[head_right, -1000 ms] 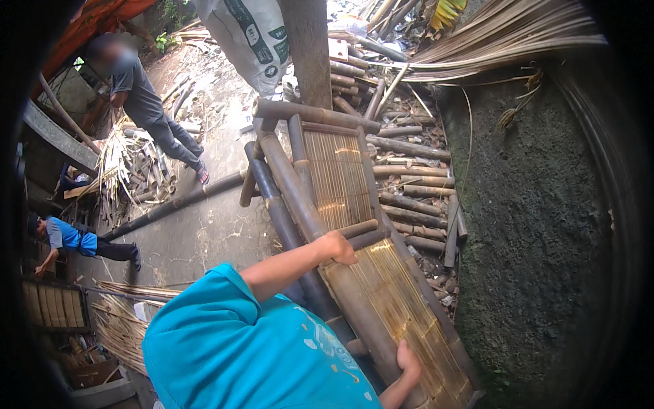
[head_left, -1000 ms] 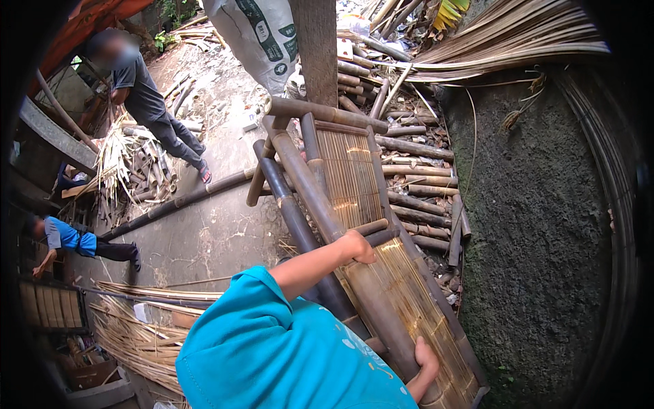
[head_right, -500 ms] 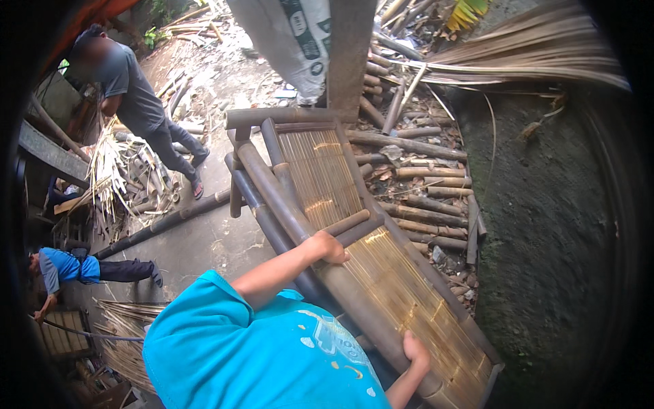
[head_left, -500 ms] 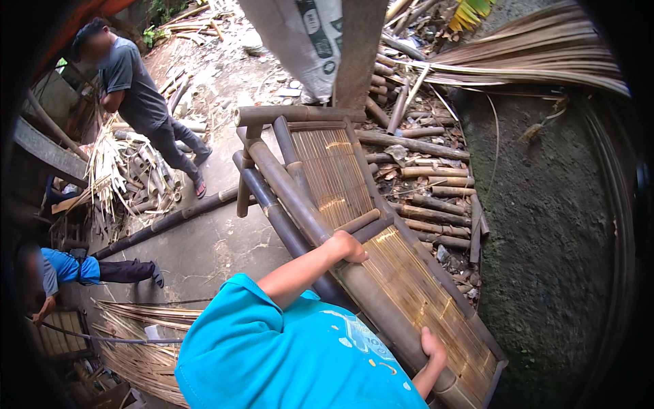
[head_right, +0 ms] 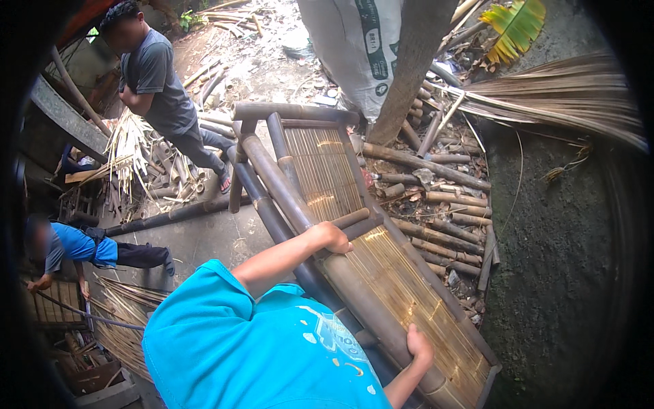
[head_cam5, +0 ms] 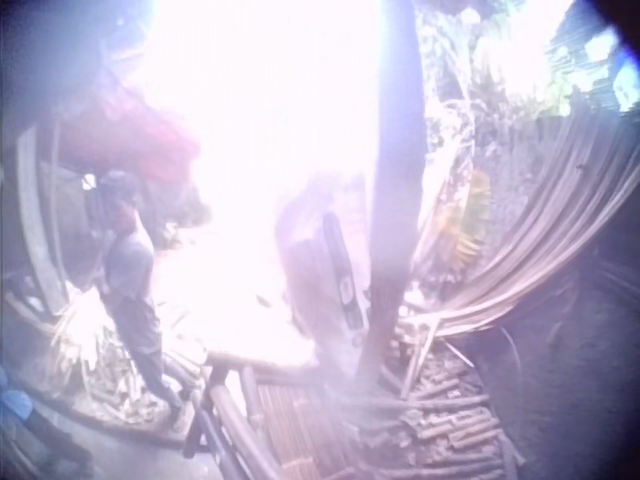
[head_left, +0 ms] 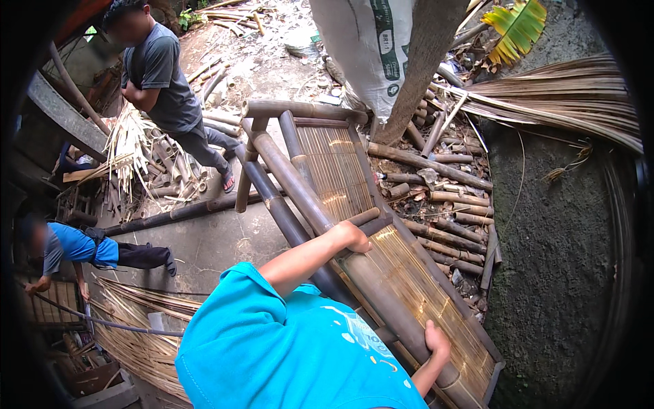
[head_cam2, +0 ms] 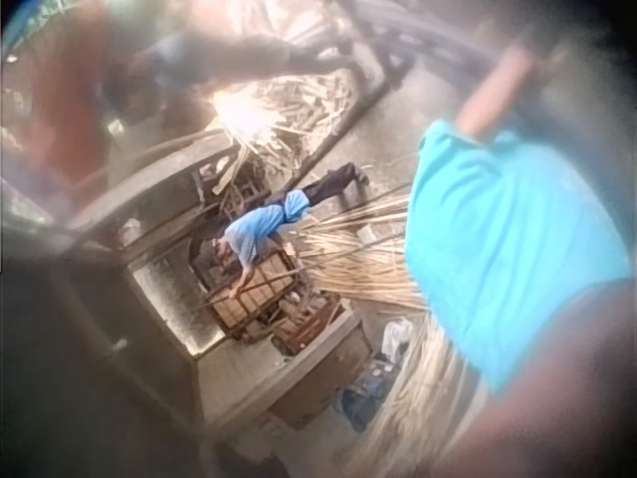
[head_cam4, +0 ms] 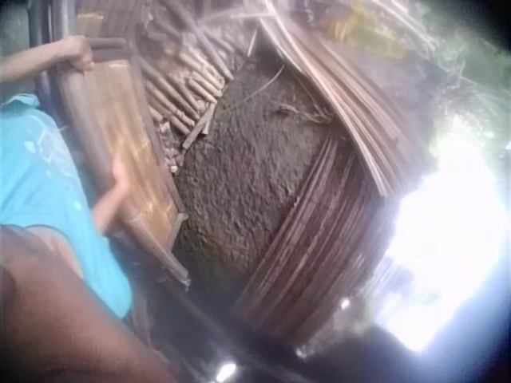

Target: The person walks through a cluttered workshop and outdoor area, picks up a bamboo chair, and wipes it with a cloth. They move the chair to a different spot and continue wiping it.

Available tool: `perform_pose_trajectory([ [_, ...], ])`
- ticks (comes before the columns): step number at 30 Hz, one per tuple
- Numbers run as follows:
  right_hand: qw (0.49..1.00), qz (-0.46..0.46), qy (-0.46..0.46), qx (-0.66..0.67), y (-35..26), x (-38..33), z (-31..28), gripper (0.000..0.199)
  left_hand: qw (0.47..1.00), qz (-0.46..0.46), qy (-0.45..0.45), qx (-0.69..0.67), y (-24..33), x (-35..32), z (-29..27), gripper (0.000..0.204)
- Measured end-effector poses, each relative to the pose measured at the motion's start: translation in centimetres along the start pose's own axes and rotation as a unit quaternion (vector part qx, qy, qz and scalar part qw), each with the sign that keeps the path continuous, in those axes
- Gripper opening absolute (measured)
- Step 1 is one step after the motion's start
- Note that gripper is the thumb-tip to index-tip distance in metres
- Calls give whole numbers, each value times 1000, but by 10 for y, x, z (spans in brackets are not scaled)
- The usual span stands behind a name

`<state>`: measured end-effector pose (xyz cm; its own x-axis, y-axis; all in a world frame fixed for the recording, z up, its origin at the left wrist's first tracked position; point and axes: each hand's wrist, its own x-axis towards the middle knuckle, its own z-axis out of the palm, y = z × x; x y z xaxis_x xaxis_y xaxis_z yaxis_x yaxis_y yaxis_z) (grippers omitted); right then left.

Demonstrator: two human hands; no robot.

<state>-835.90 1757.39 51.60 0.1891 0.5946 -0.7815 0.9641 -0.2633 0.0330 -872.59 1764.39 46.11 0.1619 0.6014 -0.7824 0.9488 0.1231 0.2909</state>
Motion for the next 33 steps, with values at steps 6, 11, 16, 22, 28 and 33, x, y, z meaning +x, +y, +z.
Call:
perform_pose_trajectory([
  [6,999,-26,16,-17,-57,-9,-6,66,1000,19,-16,-7,-49,9,-28,58],
  [11,999,-36,29,2,-122,-12,-21,65,1000,14,10,11,-92,26,-68,56],
  [16,999,-8,-42,22,-194,8,-36,65,999,23,-15,20,-149,34,-135,55],
  [22,999,-38,1,35,-264,28,-37,64,998,18,-8,66,-203,24,-214,57],
  [28,998,-28,-35,43,-364,46,-59,65,996,-19,-21,82,-274,35,-268,54],
  [33,998,-34,-8,58,-461,73,-57,65,997,-5,-20,71,-365,67,-316,56],
])
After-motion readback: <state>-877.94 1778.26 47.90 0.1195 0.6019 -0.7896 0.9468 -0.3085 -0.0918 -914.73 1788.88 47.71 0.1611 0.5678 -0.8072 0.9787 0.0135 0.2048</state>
